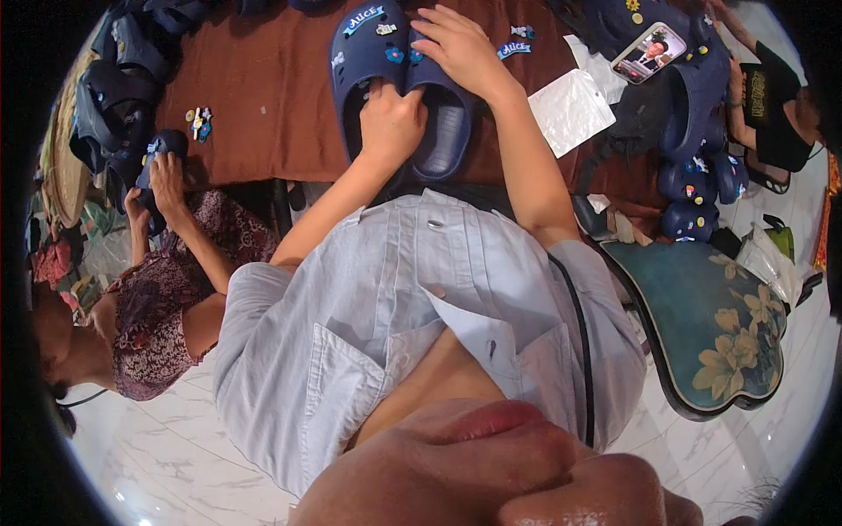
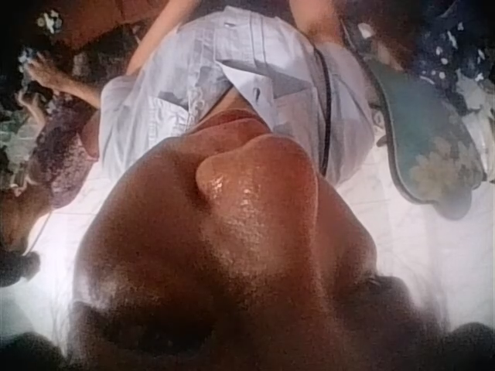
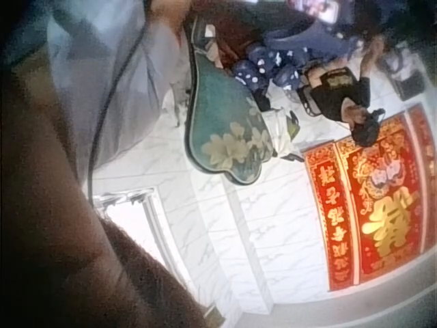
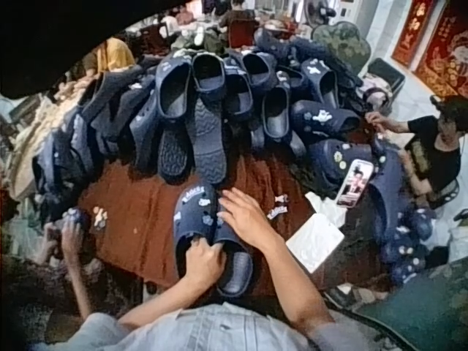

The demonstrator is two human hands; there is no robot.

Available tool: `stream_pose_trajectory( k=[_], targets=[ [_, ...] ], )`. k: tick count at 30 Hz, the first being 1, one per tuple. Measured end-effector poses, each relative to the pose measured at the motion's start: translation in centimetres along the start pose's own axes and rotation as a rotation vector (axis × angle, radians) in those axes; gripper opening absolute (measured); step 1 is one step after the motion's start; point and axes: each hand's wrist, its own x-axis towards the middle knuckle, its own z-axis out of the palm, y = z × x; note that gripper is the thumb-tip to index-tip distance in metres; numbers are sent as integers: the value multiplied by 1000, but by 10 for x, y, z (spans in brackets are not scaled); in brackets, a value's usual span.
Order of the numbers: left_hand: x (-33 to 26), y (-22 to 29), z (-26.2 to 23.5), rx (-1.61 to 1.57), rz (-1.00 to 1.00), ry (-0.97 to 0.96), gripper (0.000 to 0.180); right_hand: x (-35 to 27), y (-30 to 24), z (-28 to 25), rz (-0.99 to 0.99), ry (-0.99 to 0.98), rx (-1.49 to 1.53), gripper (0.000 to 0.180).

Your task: Applying decorative charms to blue foam clogs.

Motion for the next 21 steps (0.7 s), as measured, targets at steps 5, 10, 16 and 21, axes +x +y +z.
stream_pose_trajectory(
  k=[5, 10, 16, 21],
  targets=[
    [-4, -4, 3, -1, -13, 27, 24, 4, -11, -9, -124, -113, -11, 28],
    [-2, 1, -1, -16, -3, -23, 20, -8, -12, -15, -61, -28, 194, 16],
    [-4, -2, 2, -28, -1, -14, 20, -17, -23, -25, 6, 71, 341, 11],
    [-3, -3, 1, -27, -9, -2, 25, -35, -19, -20, 239, 292, 479, 7]
  ],
)
